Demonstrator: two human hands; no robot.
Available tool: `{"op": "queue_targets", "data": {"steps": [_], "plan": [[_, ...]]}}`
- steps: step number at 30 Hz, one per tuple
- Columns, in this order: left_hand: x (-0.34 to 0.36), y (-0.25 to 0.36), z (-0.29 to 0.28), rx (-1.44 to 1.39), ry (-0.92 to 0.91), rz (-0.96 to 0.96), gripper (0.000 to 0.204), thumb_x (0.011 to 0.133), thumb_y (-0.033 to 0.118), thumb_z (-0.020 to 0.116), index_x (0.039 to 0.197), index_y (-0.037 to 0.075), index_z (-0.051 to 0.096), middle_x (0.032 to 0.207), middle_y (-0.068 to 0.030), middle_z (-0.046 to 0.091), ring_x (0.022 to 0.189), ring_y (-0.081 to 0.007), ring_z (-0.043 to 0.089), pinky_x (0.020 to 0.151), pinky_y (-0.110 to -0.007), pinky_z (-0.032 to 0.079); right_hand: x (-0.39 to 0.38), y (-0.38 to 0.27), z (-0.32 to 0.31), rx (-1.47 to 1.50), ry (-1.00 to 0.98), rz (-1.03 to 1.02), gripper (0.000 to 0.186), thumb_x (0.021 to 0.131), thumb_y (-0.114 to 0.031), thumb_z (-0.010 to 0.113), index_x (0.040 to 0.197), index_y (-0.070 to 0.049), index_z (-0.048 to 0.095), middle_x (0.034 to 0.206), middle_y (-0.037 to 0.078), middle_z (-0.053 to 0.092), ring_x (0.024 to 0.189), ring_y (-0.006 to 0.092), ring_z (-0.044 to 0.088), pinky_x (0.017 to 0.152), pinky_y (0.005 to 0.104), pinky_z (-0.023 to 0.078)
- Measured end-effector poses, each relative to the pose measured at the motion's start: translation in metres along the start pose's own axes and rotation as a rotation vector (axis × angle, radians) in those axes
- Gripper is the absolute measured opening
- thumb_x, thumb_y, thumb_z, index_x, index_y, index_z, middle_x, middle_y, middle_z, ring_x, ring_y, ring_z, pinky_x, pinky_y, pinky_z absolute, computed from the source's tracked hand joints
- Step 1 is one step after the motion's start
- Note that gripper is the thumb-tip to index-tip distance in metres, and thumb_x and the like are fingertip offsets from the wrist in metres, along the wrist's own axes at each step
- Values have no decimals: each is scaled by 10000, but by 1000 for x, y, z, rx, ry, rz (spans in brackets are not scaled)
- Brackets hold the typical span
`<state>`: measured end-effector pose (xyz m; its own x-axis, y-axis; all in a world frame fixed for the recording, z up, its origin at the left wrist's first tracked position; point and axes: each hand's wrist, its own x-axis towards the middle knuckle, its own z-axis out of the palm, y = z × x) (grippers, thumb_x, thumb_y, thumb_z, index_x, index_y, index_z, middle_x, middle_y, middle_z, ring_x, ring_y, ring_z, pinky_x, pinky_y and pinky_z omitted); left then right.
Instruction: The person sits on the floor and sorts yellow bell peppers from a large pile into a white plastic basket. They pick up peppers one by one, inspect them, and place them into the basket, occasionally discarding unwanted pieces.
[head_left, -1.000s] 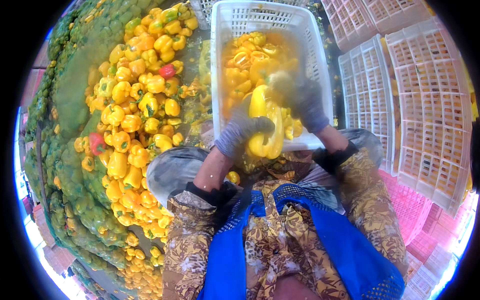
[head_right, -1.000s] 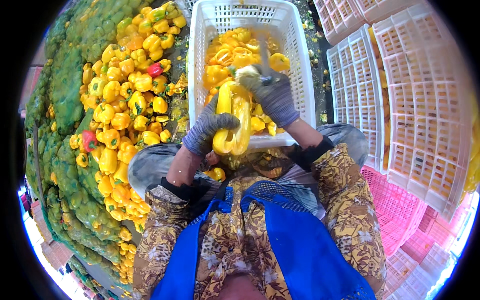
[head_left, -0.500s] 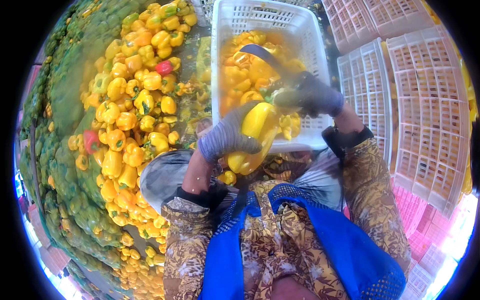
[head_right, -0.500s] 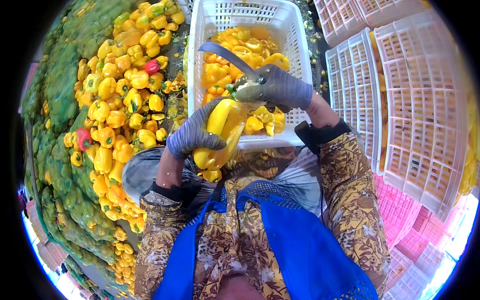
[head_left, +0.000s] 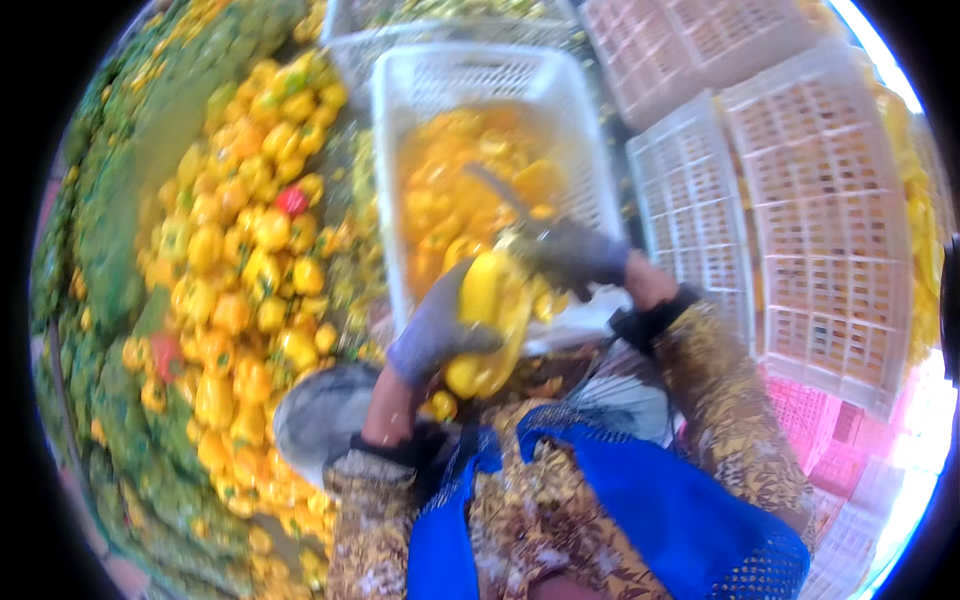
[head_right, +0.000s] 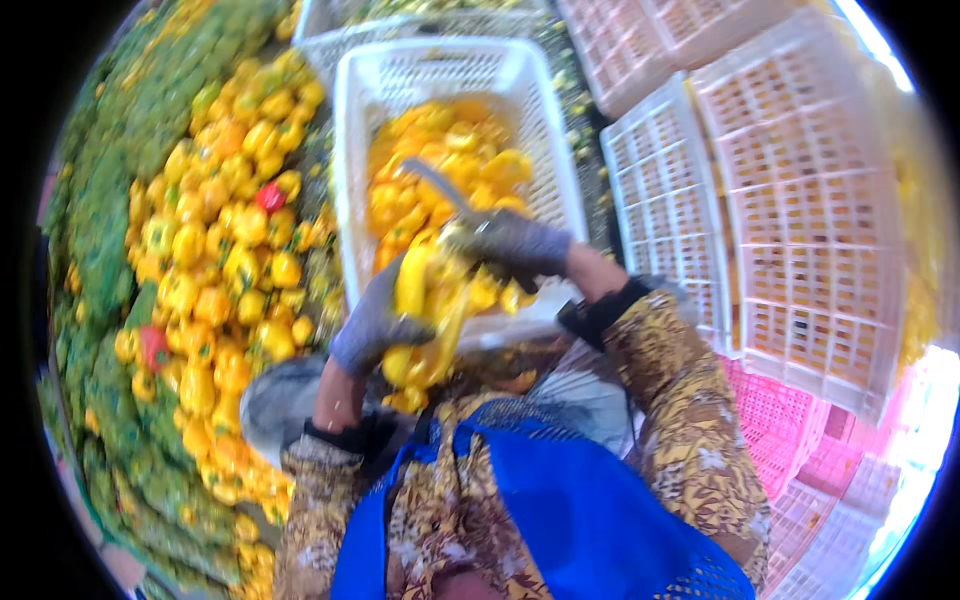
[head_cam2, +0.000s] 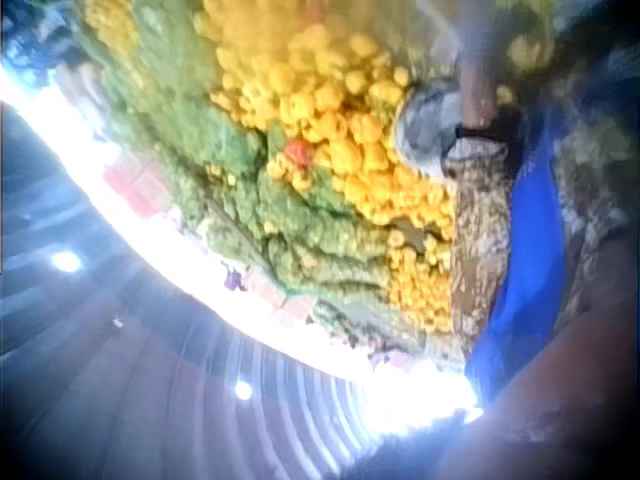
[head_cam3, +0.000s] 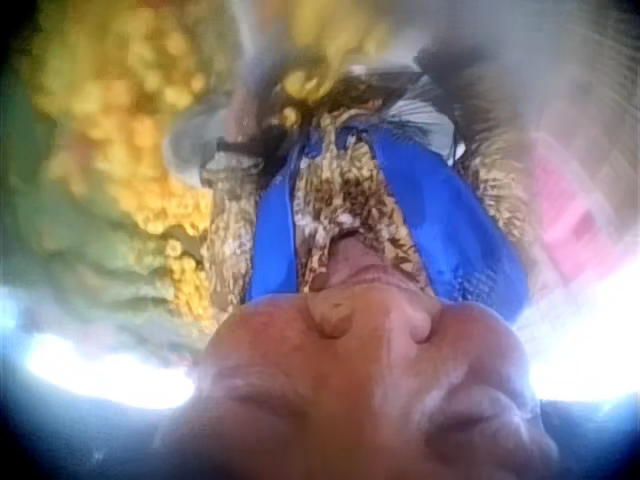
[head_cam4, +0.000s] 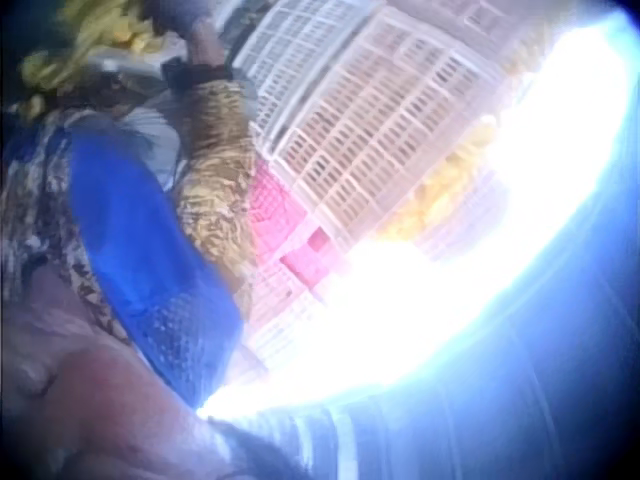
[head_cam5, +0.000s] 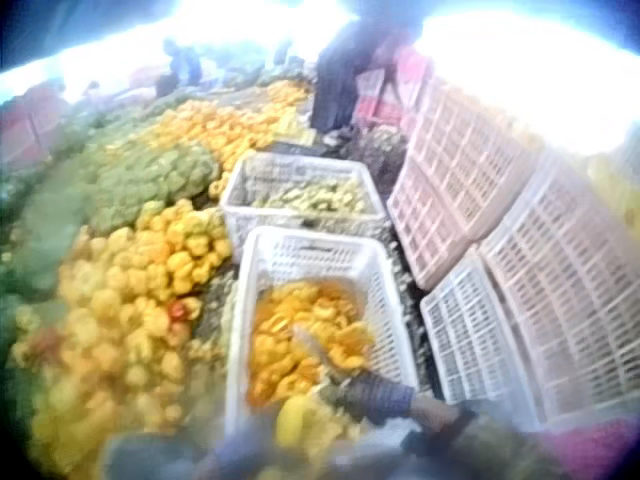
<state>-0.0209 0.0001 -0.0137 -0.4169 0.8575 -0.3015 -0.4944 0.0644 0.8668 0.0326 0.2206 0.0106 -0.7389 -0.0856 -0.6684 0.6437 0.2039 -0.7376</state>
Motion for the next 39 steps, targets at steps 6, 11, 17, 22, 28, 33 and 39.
{"op": "queue_targets", "data": {"steps": [6,11,17,22,28,33,39], "plan": [[-5,11,-9,107,-111,-55,812,516,199,835,1229,46,479,1125,-51,546,1033,-172,516,916,-314,421,-12,-3,-9,224,-129,-4,284,775,-319,682,848,-48,641,591,1,529,494,71,527,426,209,401],[14,-6,-5,266,-121,-18,808,525,160,811,1247,41,468,1135,-66,551,1031,-187,533,918,-318,424,7,35,21,-393,576,-740,315,825,-309,626,1073,-116,652,839,189,645,779,321,643,672,385,513],[28,1,25,323,132,81,1005,563,189,840,1395,0,310,1329,-170,451,1204,-256,455,1031,-337,348,41,38,-11,-355,871,-658,430,820,-372,589,1173,-126,579,849,186,645,760,340,626,664,417,495],[35,-3,7,874,443,323,947,642,168,824,1416,32,296,1359,-174,441,1216,-224,460,1013,-331,383,68,59,-60,-404,562,-465,418,817,-393,579,1145,-134,588,739,123,632,649,265,615,550,351,486],[-11,48,19,646,322,308,715,729,117,763,1350,33,419,1300,-161,509,1158,-218,517,991,-336,404,24,-87,-123,525,767,-640,235,895,-254,564,997,-48,613,657,35,552,432,142,480,416,318,443],[-79,102,-34,609,494,516,476,816,151,663,1233,-20,511,1150,-137,601,1024,-219,596,894,-365,468,13,-73,-79,359,693,-548,330,845,-271,640,1076,-36,613,736,33,635,482,55,455,427,189,376],[-141,-18,-187,701,934,148,416,847,132,617,1242,33,531,1114,-116,629,1019,-194,595,905,-302,458,12,-16,10,72,433,-278,518,796,-185,619,1248,36,494,957,115,641,509,49,470,454,185,413]]}}
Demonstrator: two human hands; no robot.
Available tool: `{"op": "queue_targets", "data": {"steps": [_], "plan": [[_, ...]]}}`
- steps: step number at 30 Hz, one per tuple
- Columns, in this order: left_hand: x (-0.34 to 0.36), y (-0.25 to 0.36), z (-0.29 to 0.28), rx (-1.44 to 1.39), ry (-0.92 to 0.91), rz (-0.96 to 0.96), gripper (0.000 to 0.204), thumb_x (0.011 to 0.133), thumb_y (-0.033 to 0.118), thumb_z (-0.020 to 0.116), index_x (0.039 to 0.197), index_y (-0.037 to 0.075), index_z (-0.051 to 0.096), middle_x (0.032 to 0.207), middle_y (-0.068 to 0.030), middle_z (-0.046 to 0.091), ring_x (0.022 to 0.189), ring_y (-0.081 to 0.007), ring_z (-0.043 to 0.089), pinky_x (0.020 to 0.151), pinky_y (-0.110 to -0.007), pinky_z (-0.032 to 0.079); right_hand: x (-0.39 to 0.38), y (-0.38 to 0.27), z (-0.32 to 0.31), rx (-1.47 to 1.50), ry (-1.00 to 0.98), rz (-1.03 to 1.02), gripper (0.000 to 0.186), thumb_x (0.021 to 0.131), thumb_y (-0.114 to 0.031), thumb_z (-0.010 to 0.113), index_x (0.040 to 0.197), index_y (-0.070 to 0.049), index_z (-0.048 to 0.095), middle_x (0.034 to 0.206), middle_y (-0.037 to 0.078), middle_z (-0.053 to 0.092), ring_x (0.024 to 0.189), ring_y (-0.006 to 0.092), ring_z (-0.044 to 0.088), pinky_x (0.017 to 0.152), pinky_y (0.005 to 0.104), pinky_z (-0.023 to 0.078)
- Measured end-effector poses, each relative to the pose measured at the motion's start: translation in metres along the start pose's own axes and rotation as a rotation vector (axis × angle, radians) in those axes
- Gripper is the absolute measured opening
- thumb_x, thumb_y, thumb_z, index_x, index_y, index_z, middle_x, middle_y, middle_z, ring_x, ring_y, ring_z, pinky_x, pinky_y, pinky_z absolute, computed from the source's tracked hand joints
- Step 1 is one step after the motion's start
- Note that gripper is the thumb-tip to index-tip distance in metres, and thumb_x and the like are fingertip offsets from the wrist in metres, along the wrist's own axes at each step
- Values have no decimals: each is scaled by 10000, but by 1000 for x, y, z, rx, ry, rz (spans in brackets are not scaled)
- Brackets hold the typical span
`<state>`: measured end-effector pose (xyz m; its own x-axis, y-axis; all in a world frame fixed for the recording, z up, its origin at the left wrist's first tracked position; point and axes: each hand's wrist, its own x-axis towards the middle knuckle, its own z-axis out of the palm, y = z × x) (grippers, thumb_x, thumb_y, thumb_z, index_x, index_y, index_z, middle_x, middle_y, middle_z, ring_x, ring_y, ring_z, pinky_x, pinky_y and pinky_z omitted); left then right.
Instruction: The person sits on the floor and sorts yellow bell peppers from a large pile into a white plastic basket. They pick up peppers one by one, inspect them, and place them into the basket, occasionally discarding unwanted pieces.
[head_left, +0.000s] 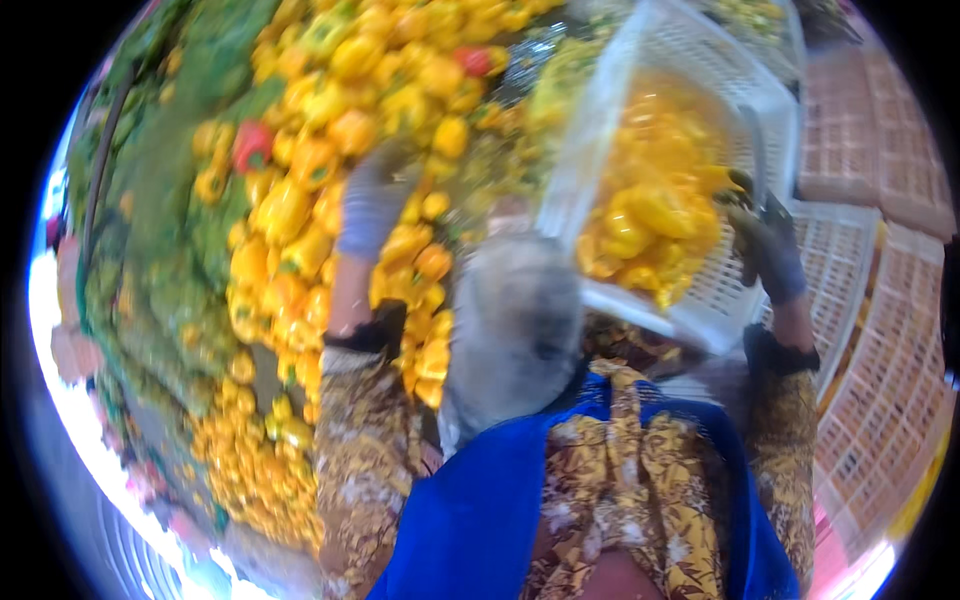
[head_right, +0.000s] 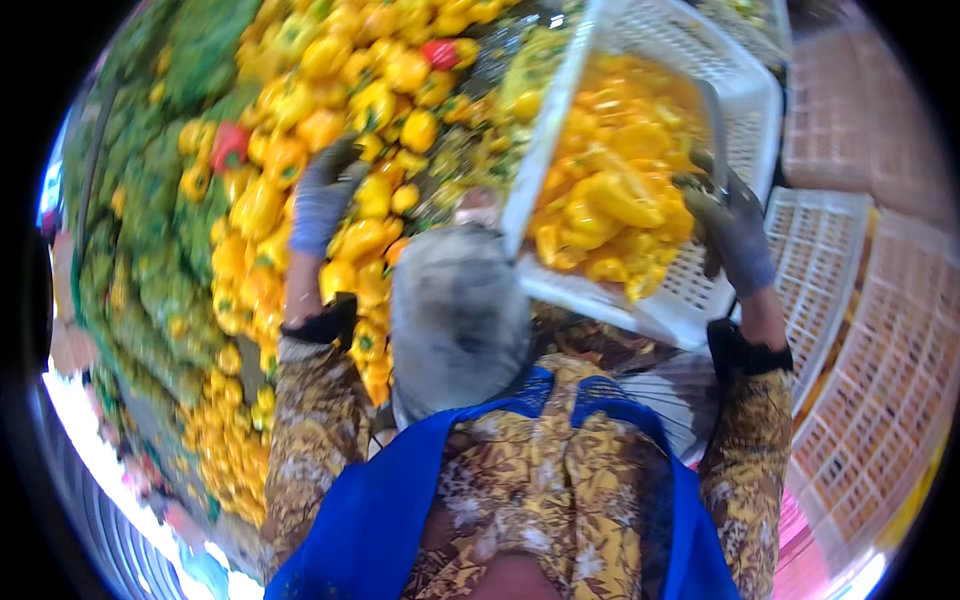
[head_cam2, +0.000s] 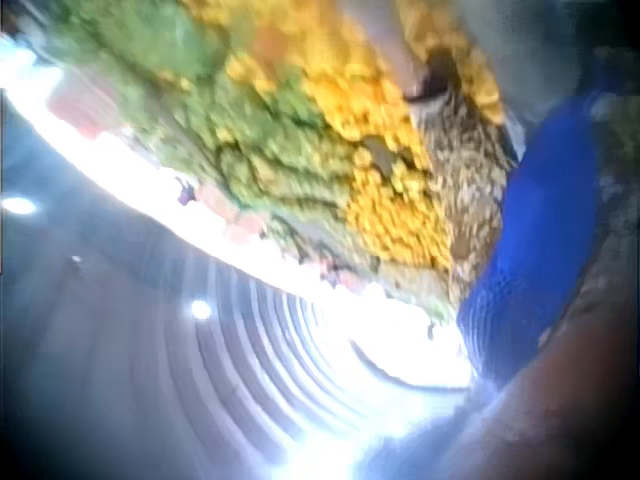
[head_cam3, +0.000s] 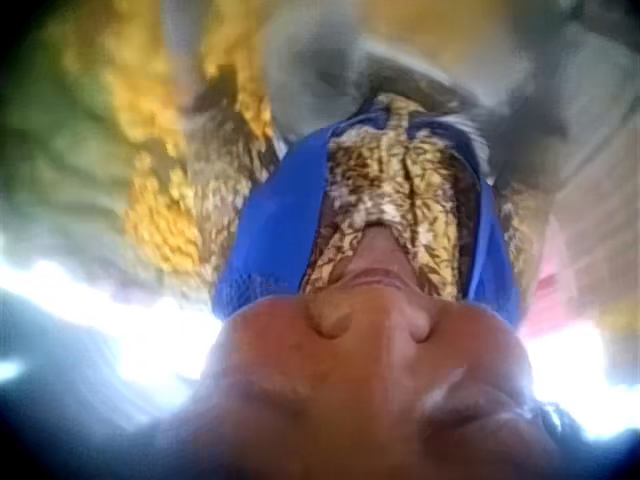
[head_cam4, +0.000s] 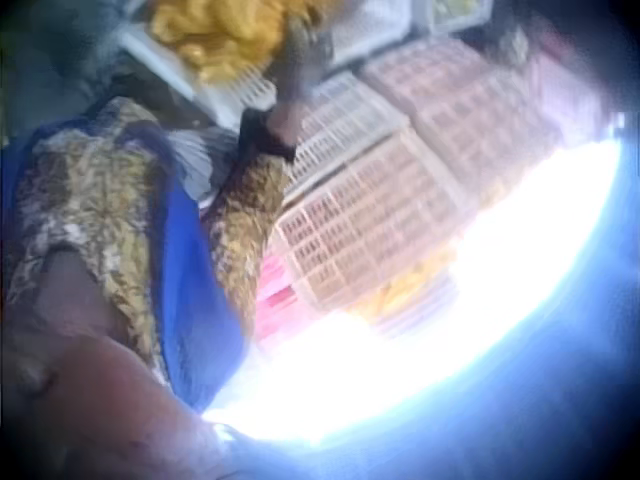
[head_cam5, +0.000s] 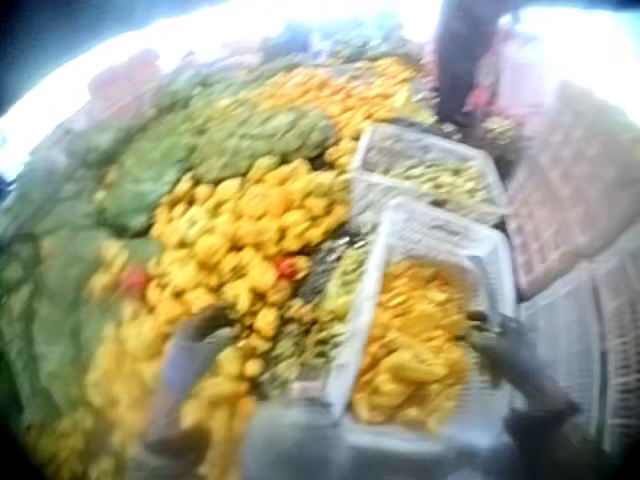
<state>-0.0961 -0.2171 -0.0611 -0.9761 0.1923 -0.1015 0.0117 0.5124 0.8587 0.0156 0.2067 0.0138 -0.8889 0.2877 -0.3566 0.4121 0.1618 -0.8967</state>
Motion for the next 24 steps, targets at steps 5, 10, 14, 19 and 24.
{"op": "queue_targets", "data": {"steps": [5,10,14,19,24], "plan": [[-80,-116,51,696,-343,-325,443,757,300,661,1164,139,589,1152,-116,605,1054,-304,574,889,-392,467,-10,25,30,-228,-179,168,444,811,-123,583,1217,41,510,986,113,644,533,49,486,485,187,434],[-107,-165,85,1014,-428,-217,395,781,170,570,1173,121,570,1198,-98,552,1093,-274,537,824,-420,464,-17,18,53,-337,-155,205,399,819,-120,587,1187,26,542,943,92,659,525,38,489,458,160,416],[-98,-186,95,1164,-370,-173,308,858,134,460,1142,99,574,1161,-135,559,1054,-274,556,772,-414,471,-20,16,63,-335,-198,180,369,832,-102,576,1185,2,555,956,86,653,538,37,497,455,163,423],[-55,-135,84,846,-616,-559,274,886,172,445,1115,90,573,1154,-128,580,1023,-244,587,755,-409,490,-30,43,54,-376,-268,93,345,852,-112,578,1185,-25,571,1018,61,644,729,83,566,608,227,494],[-87,-191,123,1134,-429,-361,330,721,294,649,976,85,625,1021,-134,613,937,-252,601,707,-388,494,-36,60,44,-486,-226,-252,328,795,-73,620,1117,-17,603,1003,117,659,944,174,620,835,312,487]]}}
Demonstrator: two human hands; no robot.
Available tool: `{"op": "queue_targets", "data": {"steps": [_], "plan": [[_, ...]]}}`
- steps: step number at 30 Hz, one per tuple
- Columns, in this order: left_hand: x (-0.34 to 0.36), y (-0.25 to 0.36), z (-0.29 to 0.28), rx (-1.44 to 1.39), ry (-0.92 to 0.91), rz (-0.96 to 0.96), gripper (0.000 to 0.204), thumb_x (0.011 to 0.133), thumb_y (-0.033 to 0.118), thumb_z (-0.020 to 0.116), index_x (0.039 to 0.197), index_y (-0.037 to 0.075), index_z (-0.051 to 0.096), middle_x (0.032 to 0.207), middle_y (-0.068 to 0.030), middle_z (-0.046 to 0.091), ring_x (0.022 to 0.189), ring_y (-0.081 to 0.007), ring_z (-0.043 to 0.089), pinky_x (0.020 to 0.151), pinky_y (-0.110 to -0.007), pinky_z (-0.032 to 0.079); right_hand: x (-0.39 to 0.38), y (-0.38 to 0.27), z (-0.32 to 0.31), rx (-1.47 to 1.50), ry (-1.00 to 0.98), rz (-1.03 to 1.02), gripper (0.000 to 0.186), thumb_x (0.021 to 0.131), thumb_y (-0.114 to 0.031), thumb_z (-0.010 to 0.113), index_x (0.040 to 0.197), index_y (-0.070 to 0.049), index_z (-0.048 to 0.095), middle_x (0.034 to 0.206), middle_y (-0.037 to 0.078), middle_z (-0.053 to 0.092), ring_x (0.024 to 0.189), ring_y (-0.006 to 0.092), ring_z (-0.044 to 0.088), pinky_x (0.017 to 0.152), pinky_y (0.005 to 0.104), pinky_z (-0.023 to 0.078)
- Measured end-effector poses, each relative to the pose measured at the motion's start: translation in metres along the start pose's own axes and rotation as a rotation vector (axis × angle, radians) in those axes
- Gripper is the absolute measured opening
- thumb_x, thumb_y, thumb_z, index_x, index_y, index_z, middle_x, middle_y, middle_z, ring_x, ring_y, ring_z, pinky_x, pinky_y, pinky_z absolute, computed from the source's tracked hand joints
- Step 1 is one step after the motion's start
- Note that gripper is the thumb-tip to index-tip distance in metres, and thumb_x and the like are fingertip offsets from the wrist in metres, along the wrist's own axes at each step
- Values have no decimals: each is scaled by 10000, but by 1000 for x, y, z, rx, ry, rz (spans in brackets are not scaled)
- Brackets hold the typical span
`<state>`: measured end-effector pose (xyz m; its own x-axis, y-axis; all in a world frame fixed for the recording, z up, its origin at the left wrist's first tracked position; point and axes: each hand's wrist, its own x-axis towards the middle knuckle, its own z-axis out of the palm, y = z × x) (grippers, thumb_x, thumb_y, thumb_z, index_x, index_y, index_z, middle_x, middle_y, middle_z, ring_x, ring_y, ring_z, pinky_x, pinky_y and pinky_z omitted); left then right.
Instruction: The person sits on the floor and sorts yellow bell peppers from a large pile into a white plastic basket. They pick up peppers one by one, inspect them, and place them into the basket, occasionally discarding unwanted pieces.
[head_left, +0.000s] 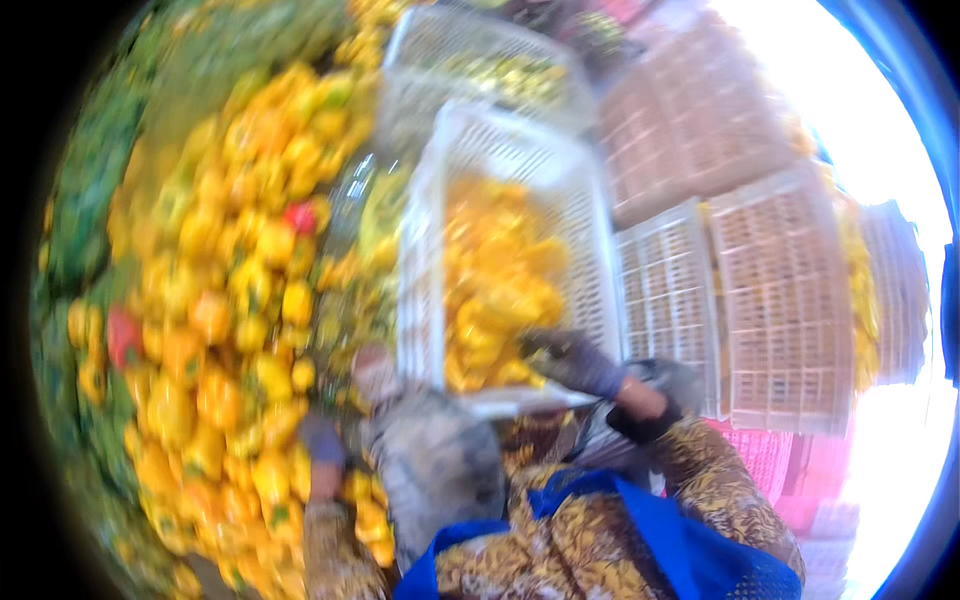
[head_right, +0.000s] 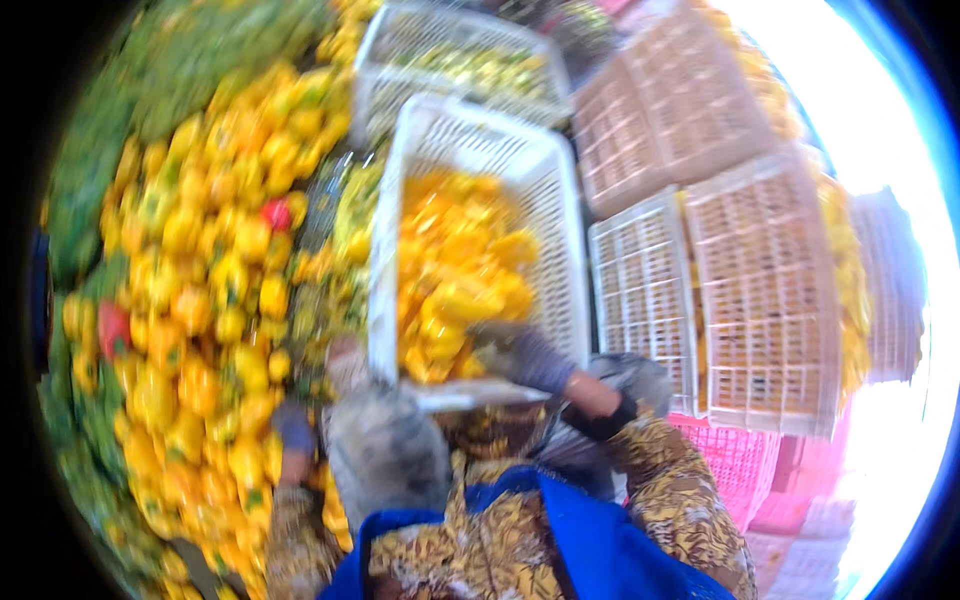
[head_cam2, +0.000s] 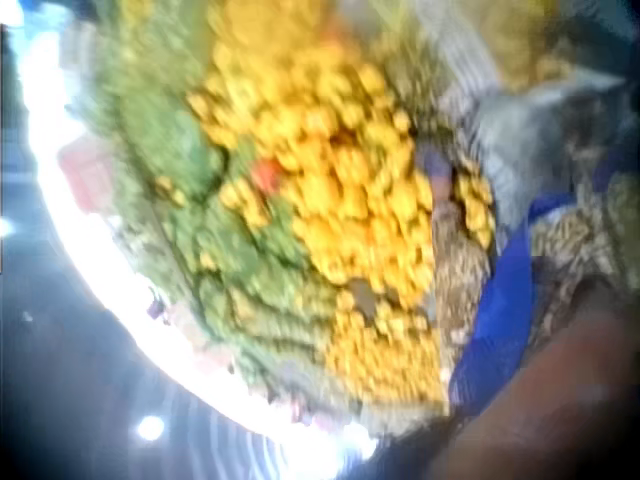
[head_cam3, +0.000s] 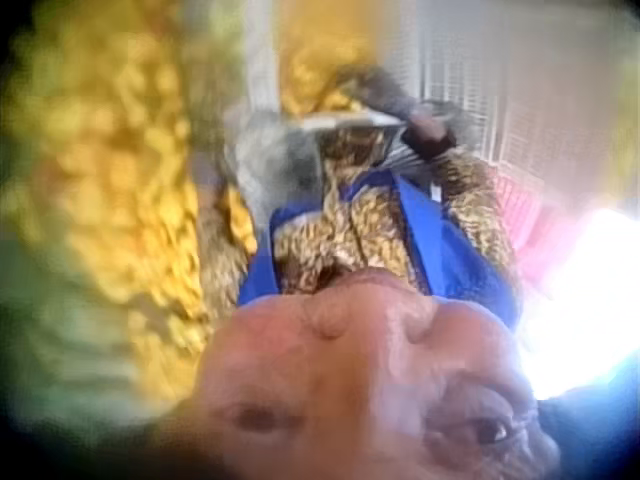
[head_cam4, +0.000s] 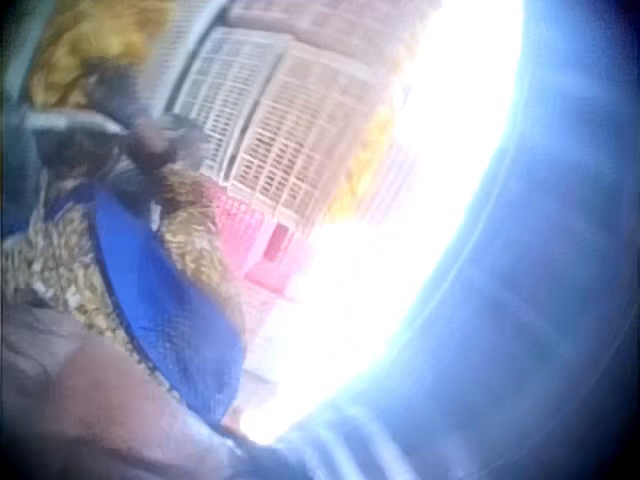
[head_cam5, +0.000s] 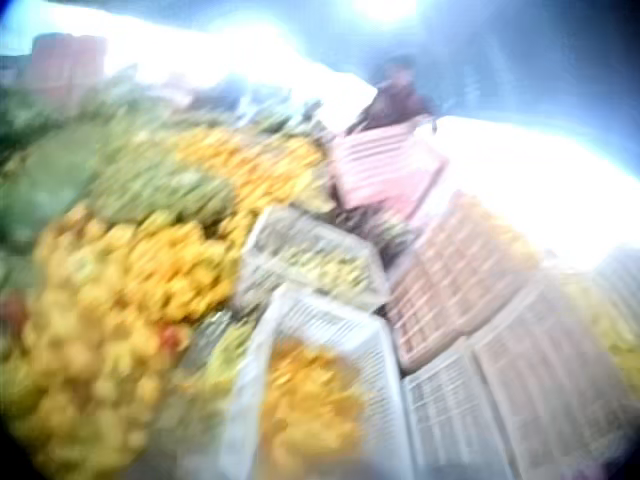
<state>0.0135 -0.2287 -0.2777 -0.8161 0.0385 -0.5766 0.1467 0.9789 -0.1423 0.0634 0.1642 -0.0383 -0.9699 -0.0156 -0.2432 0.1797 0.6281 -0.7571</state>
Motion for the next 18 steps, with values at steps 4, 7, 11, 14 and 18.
{"op": "queue_targets", "data": {"steps": [4,7,11,14,18], "plan": [[13,-14,-42,-488,339,15,585,522,306,794,1025,63,619,988,-163,600,892,-311,592,760,-384,493,-10,-26,-21,48,73,90,317,816,-153,633,1107,-28,609,938,121,665,859,156,630,769,306,499],[10,-35,-105,-1109,466,249,746,523,242,823,1167,-10,543,1067,-140,579,937,-268,587,838,-350,489,0,-43,-20,173,90,73,319,829,-192,637,1103,-31,611,869,100,647,746,136,605,699,292,492],[-65,3,-266,-1505,394,791,730,626,153,792,1247,-20,452,1132,-98,557,1015,-185,561,878,-319,479,10,-75,-17,457,2,68,380,850,-245,633,1169,-47,576,796,6,565,628,87,514,600,253,452],[-128,54,-339,-1363,467,1030,708,650,118,775,1263,3,441,1138,-104,555,1039,-192,555,896,-339,471,8,-105,-19,645,-2,-94,446,850,-291,646,1212,-52,540,813,-27,538,628,53,497,560,212,433],[-161,100,-367,-1132,448,1174,713,666,140,767,1279,26,422,1156,-92,544,1059,-184,547,915,-325,458,-23,-134,-56,766,-52,-2,473,831,-290,672,1216,-48,540,857,-14,584,662,40,511,563,199,442]]}}
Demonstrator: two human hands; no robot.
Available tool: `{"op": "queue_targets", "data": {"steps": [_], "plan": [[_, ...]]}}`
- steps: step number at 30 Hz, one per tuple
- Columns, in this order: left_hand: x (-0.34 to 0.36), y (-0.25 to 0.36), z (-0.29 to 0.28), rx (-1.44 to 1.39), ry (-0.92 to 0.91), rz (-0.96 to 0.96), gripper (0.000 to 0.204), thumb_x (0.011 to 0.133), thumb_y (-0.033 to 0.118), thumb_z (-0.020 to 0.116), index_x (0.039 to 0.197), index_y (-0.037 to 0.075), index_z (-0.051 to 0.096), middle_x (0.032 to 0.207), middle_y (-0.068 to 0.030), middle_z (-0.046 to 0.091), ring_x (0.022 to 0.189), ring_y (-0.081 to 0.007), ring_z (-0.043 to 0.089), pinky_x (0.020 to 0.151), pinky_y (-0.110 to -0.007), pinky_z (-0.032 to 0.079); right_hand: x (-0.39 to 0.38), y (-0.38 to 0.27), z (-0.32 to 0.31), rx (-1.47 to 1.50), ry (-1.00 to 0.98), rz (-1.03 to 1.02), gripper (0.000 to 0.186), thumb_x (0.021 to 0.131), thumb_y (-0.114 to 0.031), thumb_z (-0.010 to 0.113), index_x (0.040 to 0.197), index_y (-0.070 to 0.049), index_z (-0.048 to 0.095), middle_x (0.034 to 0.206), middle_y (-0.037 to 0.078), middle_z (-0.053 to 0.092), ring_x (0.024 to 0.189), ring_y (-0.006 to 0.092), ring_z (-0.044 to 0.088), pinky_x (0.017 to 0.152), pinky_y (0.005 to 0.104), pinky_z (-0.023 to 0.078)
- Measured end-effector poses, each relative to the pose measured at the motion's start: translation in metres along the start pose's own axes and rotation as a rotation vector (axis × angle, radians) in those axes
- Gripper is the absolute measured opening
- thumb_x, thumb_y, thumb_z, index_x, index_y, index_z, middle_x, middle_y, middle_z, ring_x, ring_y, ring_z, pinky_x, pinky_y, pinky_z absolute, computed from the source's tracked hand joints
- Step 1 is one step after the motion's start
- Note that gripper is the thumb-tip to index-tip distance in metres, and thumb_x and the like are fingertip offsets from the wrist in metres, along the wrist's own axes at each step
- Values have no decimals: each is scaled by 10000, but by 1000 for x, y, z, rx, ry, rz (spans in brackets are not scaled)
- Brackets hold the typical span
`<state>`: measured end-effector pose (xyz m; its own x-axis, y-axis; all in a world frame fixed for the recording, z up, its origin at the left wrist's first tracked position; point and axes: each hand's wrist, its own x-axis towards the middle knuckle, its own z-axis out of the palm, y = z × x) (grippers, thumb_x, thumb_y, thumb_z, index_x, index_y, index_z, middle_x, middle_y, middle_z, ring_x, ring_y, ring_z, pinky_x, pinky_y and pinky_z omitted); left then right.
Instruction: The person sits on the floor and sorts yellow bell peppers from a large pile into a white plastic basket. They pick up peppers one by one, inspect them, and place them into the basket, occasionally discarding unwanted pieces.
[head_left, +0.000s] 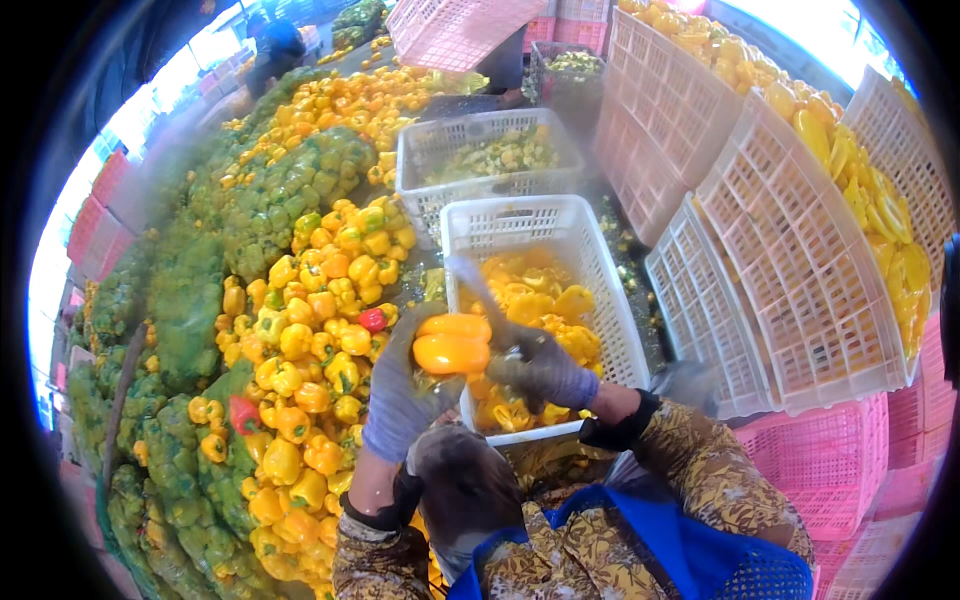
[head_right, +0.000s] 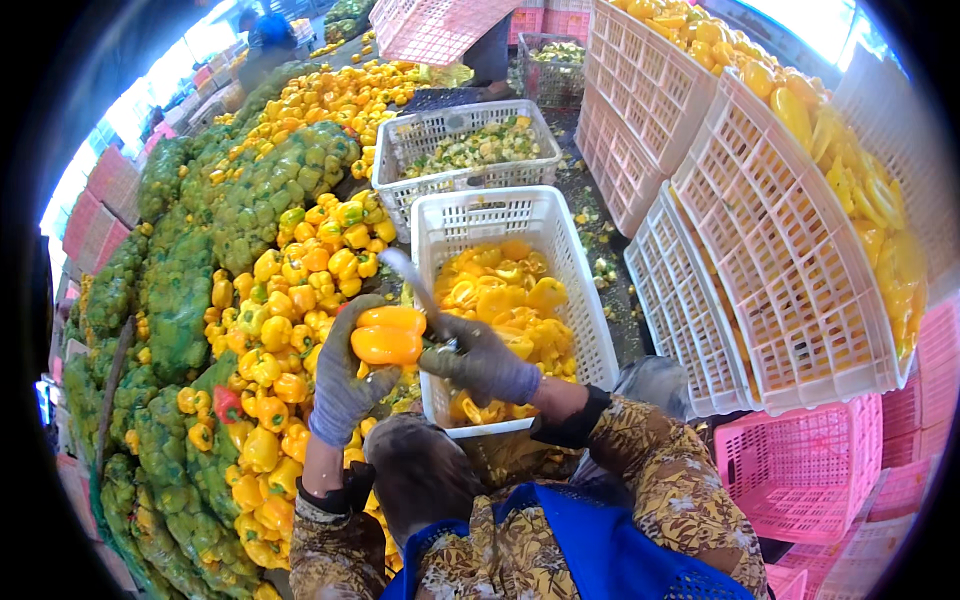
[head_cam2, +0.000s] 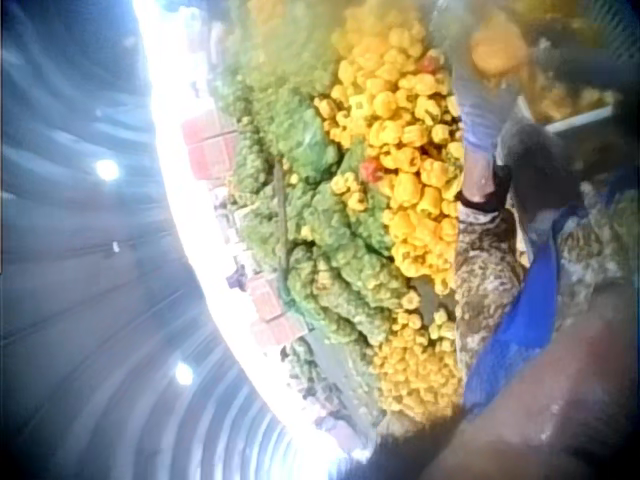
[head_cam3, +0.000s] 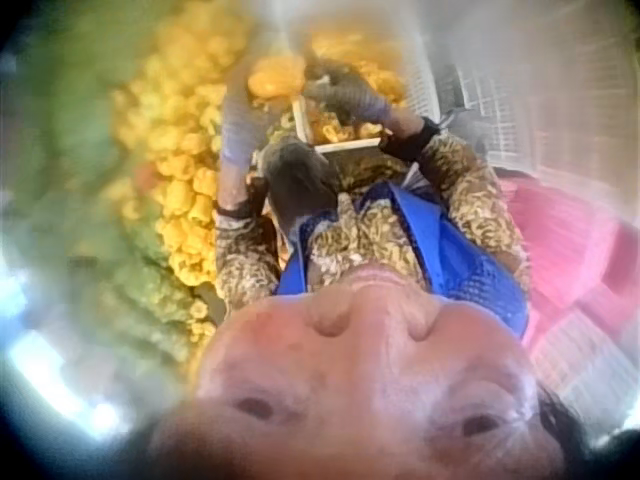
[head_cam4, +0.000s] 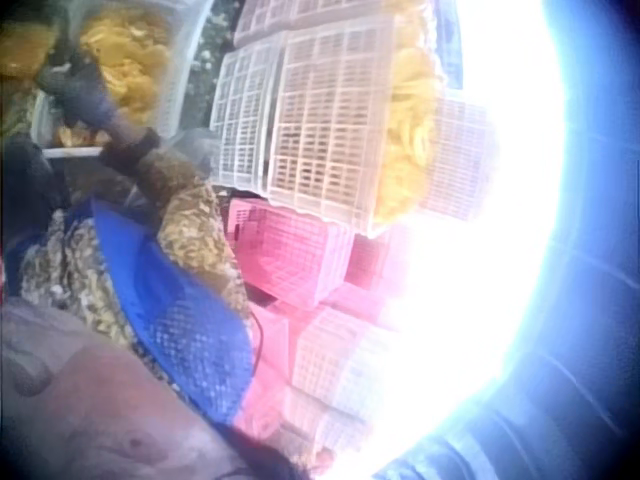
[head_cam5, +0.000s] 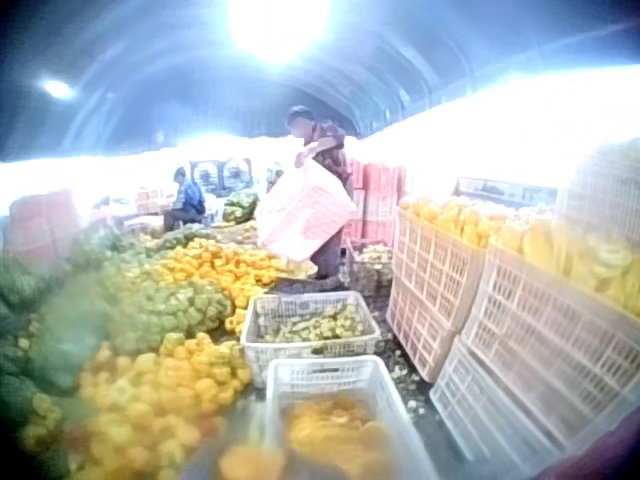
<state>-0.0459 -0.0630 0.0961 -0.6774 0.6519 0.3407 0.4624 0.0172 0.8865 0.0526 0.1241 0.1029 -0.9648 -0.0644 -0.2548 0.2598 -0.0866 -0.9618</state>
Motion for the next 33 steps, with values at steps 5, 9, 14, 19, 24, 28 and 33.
{"op": "queue_targets", "data": {"steps": [5,9,14,19,24,28,33], "plan": [[11,42,31,751,-57,24,627,556,225,789,1111,63,547,1093,-151,570,951,-347,582,792,-400,497,-7,18,-27,-3,122,-237,413,808,-204,697,1158,-15,586,917,17,629,815,83,579,723,245,493],[28,44,67,1083,-86,127,673,535,240,802,1145,93,556,1096,-146,564,974,-321,572,790,-400,503,-1,34,-47,-274,290,-427,406,810,-212,699,1147,-15,587,877,24,624,803,81,566,738,254,485],[21,-12,70,546,232,25,642,592,168,827,1158,41,553,1030,-103,598,903,-210,607,783,-318,509,-13,41,-62,-223,336,-424,345,811,-175,679,1100,-19,575,901,57,609,738,125,577,662,266,483],[25,-39,79,286,274,-146,597,651,145,818,1157,2,534,1038,-85,622,922,-140,602,828,-290,501,-17,74,-61,-512,380,-374,299,833,-123,626,1103,-6,573,866,144,639,767,236,649,674,320,512],[33,-50,83,237,316,-101,547,663,126,806,1120,-1,534,988,-79,632,891,-138,600,819,-285,496,-13,86,-57,-558,408,-437,288,826,-89,609,1098,-3,571,916,162,633,813,287,647,695,344,516],[36,-54,89,329,327,-107,533,656,132,809,1095,-5,539,949,-82,633,842,-133,596,780,-282,499,-10,87,-57,-673,452,-487,295,814,-69,590,1100,-2,560,944,184,616,837,336,625,713,372,511],[39,-42,103,445,319,-109,496,637,186,820,1019,-8,571,844,-82,632,756,-143,592,718,-287,495,1,106,-60,-708,572,-579,246,823,-82,563,1054,1,562,895,198,614,823,351,617,693,389,497]]}}
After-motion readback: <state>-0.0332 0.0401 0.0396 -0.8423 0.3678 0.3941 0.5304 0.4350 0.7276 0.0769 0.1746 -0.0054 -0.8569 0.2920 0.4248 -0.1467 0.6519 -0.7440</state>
